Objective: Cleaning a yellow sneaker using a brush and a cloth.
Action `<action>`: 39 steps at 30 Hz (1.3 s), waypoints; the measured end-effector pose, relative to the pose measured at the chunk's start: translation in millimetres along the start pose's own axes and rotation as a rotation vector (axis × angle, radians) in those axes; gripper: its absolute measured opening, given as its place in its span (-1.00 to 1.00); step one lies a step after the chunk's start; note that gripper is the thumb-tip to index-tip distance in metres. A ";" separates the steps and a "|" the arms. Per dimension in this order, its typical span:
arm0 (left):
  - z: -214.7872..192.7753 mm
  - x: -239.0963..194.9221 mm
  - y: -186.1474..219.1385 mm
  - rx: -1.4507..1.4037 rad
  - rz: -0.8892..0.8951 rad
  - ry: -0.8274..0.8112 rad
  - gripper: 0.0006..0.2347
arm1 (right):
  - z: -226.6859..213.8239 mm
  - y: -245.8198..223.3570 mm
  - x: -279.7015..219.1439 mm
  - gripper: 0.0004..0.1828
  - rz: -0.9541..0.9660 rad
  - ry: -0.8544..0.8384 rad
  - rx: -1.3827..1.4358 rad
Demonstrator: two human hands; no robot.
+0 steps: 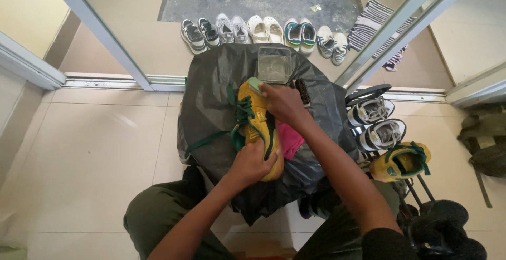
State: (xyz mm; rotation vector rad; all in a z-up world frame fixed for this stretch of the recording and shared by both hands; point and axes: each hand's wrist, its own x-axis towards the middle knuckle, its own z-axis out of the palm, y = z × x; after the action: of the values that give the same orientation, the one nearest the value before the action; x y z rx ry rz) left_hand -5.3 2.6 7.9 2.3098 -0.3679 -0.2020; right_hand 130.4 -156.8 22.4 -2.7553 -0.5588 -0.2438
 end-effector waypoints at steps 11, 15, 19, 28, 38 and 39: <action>-7.7 4.0 8.0 -0.057 -0.001 -0.039 -0.72 | -58.8 -15.6 -84.9 -0.83 -0.042 -0.076 0.357; -11.3 2.5 9.7 -0.071 -0.016 -0.030 -0.71 | -39.8 6.8 -142.3 -0.76 0.002 -0.013 0.610; -15.4 2.3 15.6 -0.052 -0.028 -0.060 -0.67 | -25.1 6.3 -178.5 -0.75 0.017 0.054 0.654; -18.6 1.9 15.4 -0.079 -0.037 -0.076 -0.60 | 15.0 8.3 -91.9 -0.76 0.032 0.267 0.390; -11.6 -4.2 12.5 -0.284 -0.210 -0.026 -0.45 | 19.4 -49.5 -206.0 -0.63 0.207 0.235 0.507; -12.2 -4.0 12.6 -0.252 -0.234 -0.048 -0.46 | 23.6 -55.0 -223.9 -0.49 0.136 0.234 0.496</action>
State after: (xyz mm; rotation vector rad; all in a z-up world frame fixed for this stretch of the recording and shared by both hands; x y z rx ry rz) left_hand -8.5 3.8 25.6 2.0963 -0.0884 -0.3974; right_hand -92.9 -179.0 -35.4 -2.2338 -0.3154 -0.3375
